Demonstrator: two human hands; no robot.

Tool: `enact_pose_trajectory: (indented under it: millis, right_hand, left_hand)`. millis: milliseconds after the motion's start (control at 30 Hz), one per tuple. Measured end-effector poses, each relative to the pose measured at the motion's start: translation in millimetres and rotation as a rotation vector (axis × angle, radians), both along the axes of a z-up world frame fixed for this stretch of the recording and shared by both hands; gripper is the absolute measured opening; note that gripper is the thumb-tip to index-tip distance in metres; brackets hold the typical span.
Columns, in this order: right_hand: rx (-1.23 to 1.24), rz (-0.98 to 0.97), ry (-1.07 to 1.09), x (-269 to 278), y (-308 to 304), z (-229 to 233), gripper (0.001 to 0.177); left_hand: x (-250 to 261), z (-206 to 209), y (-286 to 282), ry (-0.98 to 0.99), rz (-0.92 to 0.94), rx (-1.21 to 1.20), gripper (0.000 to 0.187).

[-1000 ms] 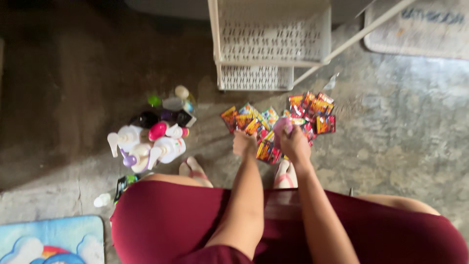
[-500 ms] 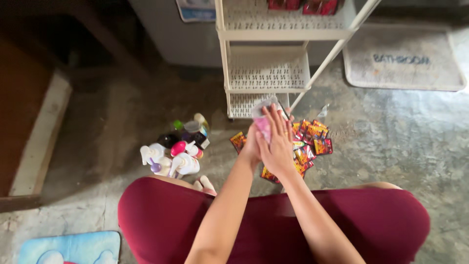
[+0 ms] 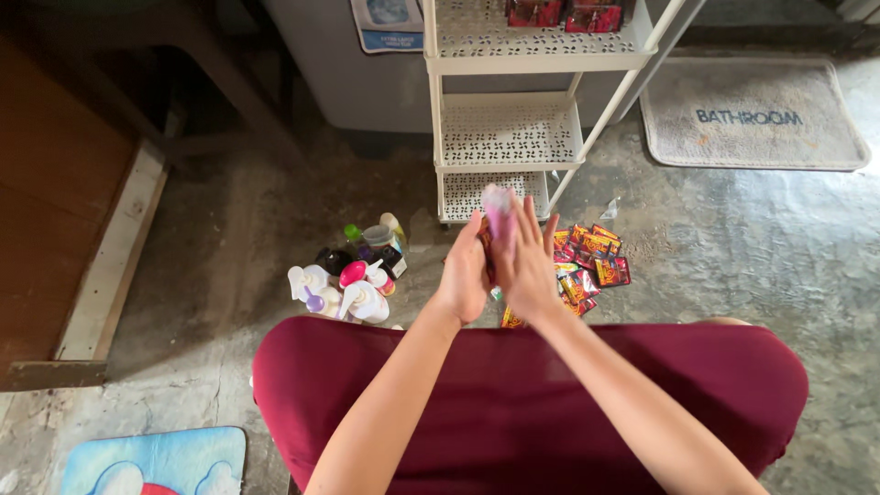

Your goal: The person sits on the floor and wipes small snack packets with a purple cloth. They pick up packets from a pile, wipe them, and place them on a white plastic shelf.

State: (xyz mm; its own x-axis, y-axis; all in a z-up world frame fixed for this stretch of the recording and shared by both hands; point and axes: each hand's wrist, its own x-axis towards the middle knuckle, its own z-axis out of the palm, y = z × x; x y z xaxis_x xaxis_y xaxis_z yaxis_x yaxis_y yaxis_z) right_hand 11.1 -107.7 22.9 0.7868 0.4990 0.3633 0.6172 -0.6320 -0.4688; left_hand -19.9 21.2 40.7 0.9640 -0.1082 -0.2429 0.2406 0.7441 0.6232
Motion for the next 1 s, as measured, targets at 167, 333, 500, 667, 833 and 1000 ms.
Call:
enact_pose_trajectory:
  millis: [167,333,500,667,833,1000]
  right_hand:
    - [0.008,0.152,0.053,-35,2,-10,0.056]
    - [-0.072,-0.041,-0.088,8,6,-9,0.054]
    - [0.046,0.123,-0.034,-14,8,-25,0.060]
    - [-0.484,-0.243,-0.226,49,10,-54,0.052]
    - [1.191,-0.325,1.478,63,-25,-23,0.047]
    - [1.191,0.043,1.203,23,-12,-14,0.026]
  left_hand:
    - [-3,-18,-1,0.089,0.002,-0.207,0.073]
    - [5,-47,-3,0.167,-0.009,0.136,0.082]
    - [5,-50,-1,0.095,0.013,-0.046,0.077]
    - [13,-62,-8,0.160,0.016,0.191,0.062]
    - [19,-62,-1,0.233,0.162,0.079,0.048]
    - [22,-64,1,0.078,0.449,0.372,0.044]
